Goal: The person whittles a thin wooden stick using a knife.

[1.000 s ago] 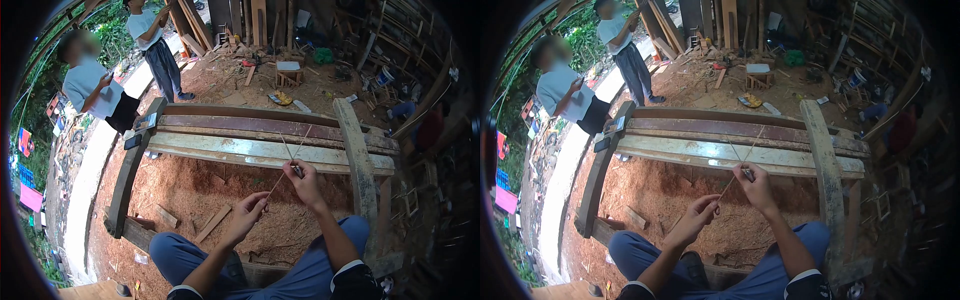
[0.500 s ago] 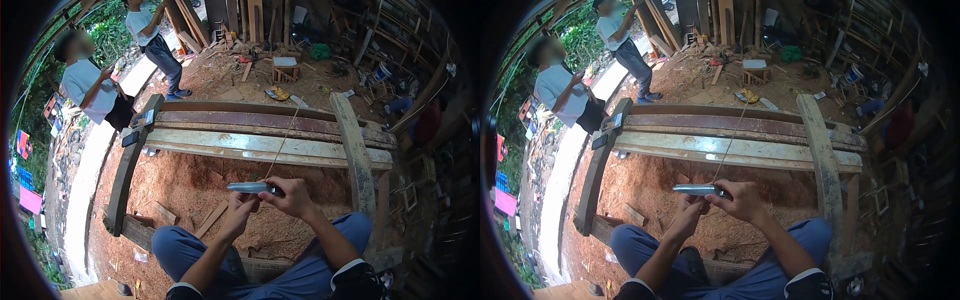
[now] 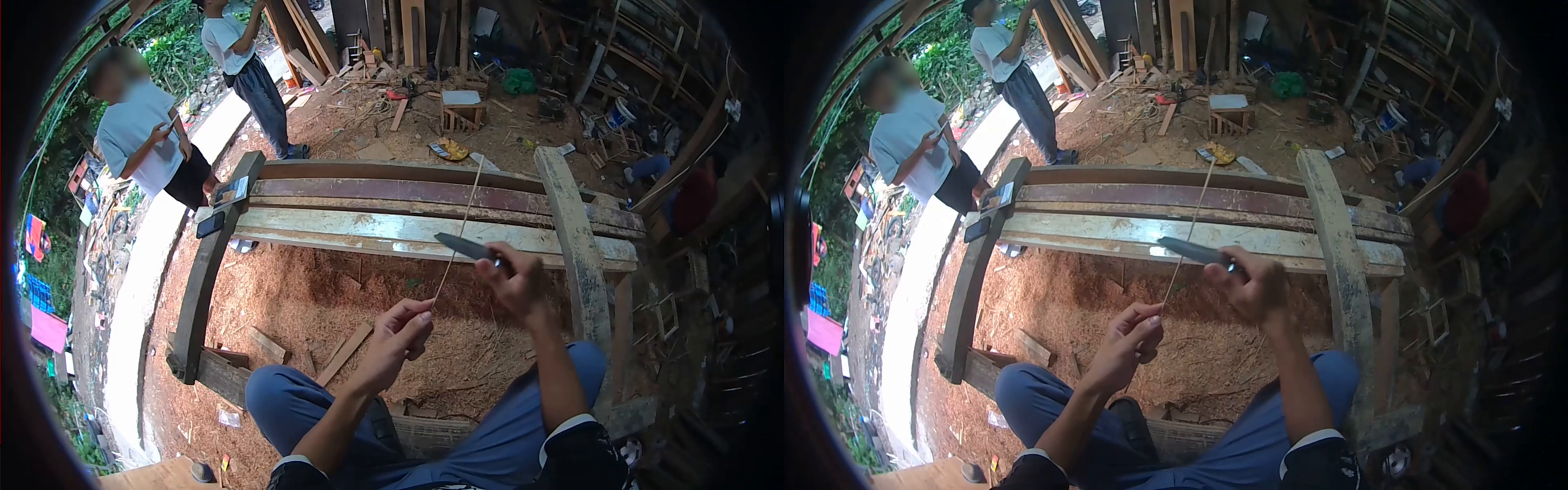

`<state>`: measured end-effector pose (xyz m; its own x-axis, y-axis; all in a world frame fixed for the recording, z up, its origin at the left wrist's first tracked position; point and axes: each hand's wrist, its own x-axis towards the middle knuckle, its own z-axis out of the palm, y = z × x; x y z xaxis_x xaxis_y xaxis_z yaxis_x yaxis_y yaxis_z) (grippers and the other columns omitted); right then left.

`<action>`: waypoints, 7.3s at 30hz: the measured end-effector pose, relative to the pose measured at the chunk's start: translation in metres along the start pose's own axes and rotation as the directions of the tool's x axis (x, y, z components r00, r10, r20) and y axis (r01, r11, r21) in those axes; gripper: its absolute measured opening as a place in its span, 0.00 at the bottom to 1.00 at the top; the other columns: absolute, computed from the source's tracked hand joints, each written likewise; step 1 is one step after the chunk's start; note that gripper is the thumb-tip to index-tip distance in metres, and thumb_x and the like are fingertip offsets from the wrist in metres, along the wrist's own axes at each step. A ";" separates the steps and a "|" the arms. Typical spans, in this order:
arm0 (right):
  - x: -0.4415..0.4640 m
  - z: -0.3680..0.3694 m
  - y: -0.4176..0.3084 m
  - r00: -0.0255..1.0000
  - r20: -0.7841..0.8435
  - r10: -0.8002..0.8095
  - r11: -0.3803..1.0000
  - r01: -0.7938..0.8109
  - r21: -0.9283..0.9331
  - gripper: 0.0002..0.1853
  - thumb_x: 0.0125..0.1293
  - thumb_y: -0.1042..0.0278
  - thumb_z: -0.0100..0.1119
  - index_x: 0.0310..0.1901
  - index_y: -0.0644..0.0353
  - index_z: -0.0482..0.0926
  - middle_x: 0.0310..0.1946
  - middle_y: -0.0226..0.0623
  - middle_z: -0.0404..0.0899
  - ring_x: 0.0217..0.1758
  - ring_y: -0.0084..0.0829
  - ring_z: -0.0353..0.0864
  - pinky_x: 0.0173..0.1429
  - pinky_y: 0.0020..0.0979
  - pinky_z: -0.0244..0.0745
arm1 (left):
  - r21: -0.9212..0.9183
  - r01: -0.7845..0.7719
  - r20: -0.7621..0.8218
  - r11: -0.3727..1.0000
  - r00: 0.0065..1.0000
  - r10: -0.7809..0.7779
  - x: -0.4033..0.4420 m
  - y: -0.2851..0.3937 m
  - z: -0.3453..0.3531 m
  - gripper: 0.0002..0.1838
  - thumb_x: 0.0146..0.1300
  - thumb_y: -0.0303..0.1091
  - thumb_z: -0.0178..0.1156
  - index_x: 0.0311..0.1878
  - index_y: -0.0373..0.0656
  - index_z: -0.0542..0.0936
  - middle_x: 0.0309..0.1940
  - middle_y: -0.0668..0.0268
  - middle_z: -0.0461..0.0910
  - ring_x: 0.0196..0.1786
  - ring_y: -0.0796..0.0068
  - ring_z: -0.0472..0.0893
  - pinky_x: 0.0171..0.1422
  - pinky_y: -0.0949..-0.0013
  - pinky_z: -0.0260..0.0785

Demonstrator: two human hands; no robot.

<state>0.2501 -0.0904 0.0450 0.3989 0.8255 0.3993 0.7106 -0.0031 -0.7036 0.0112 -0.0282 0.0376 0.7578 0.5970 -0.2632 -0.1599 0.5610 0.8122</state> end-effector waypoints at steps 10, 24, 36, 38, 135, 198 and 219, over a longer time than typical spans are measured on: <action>-0.024 0.044 -0.032 0.944 0.202 -0.261 0.956 0.224 0.192 0.23 0.56 0.47 0.72 0.38 0.62 0.86 0.21 0.39 0.82 0.22 0.35 0.83 0.28 0.31 0.75 | 0.165 -0.087 -0.044 0.982 0.994 0.096 0.005 -0.008 -0.008 0.18 0.74 0.35 0.55 0.63 0.39 0.73 0.28 0.76 0.69 0.26 0.88 0.62 0.29 0.79 0.55; -0.008 0.034 -0.016 0.879 0.092 -0.468 0.882 0.471 -0.006 0.24 0.54 0.41 0.72 0.34 0.59 0.86 0.17 0.33 0.80 0.19 0.30 0.80 0.26 0.30 0.71 | 0.056 -0.084 0.002 0.995 0.996 0.084 0.003 0.000 -0.010 0.18 0.73 0.35 0.57 0.62 0.41 0.75 0.26 0.77 0.67 0.24 0.88 0.62 0.27 0.80 0.54; -0.009 0.036 -0.014 0.940 0.153 -0.304 0.952 0.307 0.004 0.22 0.62 0.40 0.65 0.35 0.54 0.85 0.15 0.31 0.79 0.17 0.28 0.81 0.23 0.31 0.72 | 0.094 -0.083 -0.052 0.992 0.995 0.088 0.009 -0.009 -0.016 0.16 0.73 0.37 0.58 0.60 0.44 0.77 0.25 0.78 0.67 0.24 0.90 0.60 0.27 0.80 0.53; -0.013 0.045 -0.018 0.912 0.202 -0.356 0.935 0.350 0.066 0.23 0.60 0.40 0.67 0.35 0.56 0.85 0.14 0.31 0.77 0.17 0.26 0.79 0.23 0.31 0.71 | 0.108 -0.068 -0.067 0.992 0.995 0.076 0.010 -0.011 -0.018 0.16 0.73 0.37 0.58 0.60 0.44 0.77 0.25 0.79 0.67 0.24 0.90 0.60 0.27 0.80 0.53; -0.011 0.028 -0.007 0.914 0.044 -0.403 0.906 0.405 -0.122 0.25 0.51 0.35 0.72 0.27 0.52 0.83 0.12 0.27 0.75 0.16 0.29 0.79 0.26 0.31 0.72 | 0.002 -0.015 0.011 1.000 1.000 0.015 0.013 -0.006 -0.002 0.22 0.72 0.34 0.58 0.67 0.44 0.73 0.26 0.80 0.65 0.23 0.90 0.58 0.26 0.80 0.48; -0.020 0.029 -0.010 0.913 0.048 -0.405 0.900 0.407 -0.155 0.29 0.54 0.31 0.67 0.22 0.54 0.81 0.09 0.29 0.69 0.13 0.31 0.73 0.23 0.34 0.67 | 0.016 -0.039 0.012 0.999 0.999 0.039 0.008 -0.011 -0.003 0.10 0.73 0.35 0.56 0.51 0.41 0.77 0.22 0.79 0.63 0.21 0.89 0.57 0.24 0.79 0.49; -0.023 0.037 -0.009 0.879 0.068 -0.472 0.839 0.472 -0.271 0.35 0.56 0.25 0.61 0.13 0.51 0.74 0.07 0.28 0.67 0.11 0.28 0.70 0.21 0.33 0.64 | 0.063 -0.046 -0.040 0.997 0.998 0.048 -0.002 -0.008 0.001 0.06 0.73 0.31 0.55 0.49 0.42 0.76 0.24 0.79 0.63 0.22 0.90 0.58 0.24 0.79 0.48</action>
<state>0.2134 -0.0889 0.0201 -0.0243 0.7658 0.6426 0.9413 0.2340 -0.2432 0.0118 -0.0338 0.0322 0.7234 0.6458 -0.2441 -0.1541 0.4956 0.8548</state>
